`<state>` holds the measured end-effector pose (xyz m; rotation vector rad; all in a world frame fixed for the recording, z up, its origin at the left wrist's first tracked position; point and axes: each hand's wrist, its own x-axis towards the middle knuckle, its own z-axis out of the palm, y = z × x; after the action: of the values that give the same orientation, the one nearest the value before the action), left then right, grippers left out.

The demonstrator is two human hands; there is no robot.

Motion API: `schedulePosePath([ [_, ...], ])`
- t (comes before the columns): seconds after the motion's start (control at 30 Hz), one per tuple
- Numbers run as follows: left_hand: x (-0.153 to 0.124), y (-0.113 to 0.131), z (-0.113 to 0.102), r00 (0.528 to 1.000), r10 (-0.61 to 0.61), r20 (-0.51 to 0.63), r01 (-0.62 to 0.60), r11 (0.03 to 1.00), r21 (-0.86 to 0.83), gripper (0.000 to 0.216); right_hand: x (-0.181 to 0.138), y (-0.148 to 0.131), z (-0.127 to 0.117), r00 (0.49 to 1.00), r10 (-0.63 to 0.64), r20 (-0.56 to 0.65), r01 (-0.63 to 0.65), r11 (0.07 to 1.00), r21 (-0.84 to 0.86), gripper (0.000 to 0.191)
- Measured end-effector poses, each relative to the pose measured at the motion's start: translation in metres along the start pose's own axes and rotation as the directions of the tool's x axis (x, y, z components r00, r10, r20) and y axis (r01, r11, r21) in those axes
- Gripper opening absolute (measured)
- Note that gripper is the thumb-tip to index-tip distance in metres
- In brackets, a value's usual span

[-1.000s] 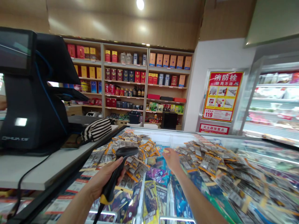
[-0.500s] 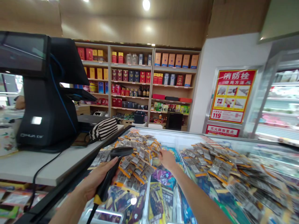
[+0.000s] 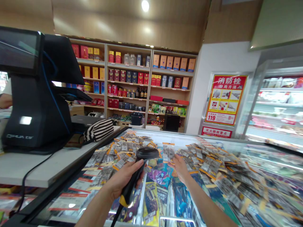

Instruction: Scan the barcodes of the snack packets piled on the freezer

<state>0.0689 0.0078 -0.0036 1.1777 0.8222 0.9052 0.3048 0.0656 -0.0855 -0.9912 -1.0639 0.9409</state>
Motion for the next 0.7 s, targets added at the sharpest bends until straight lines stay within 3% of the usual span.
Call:
schedulePosePath([
  [0.23,-0.004,0.001,0.004,0.999,-0.026,0.027,0.027,0.999,-0.020,0.027,-0.003,0.002,-0.007,0.998,0.022,-0.055,-0.025,0.998,-0.061,0.028],
  [0.5,-0.004,0.002,-0.006,0.999,-0.020,0.036,0.020,1.000,-0.014,0.031,0.000,0.004,-0.020,0.995,-0.020,-0.099,0.023,0.999,0.026,0.026],
  [0.6,-0.003,0.002,-0.017,1.000,-0.020,0.020,0.020,1.000,-0.013,0.031,0.009,-0.007,-0.033,0.975,-0.044,-0.217,0.056,0.997,0.049,0.020],
  [0.7,-0.001,0.003,-0.028,0.999,-0.020,-0.028,0.020,1.000,-0.014,0.031,0.023,-0.027,-0.058,0.910,-0.067,-0.409,0.098,0.994,0.057,0.017],
])
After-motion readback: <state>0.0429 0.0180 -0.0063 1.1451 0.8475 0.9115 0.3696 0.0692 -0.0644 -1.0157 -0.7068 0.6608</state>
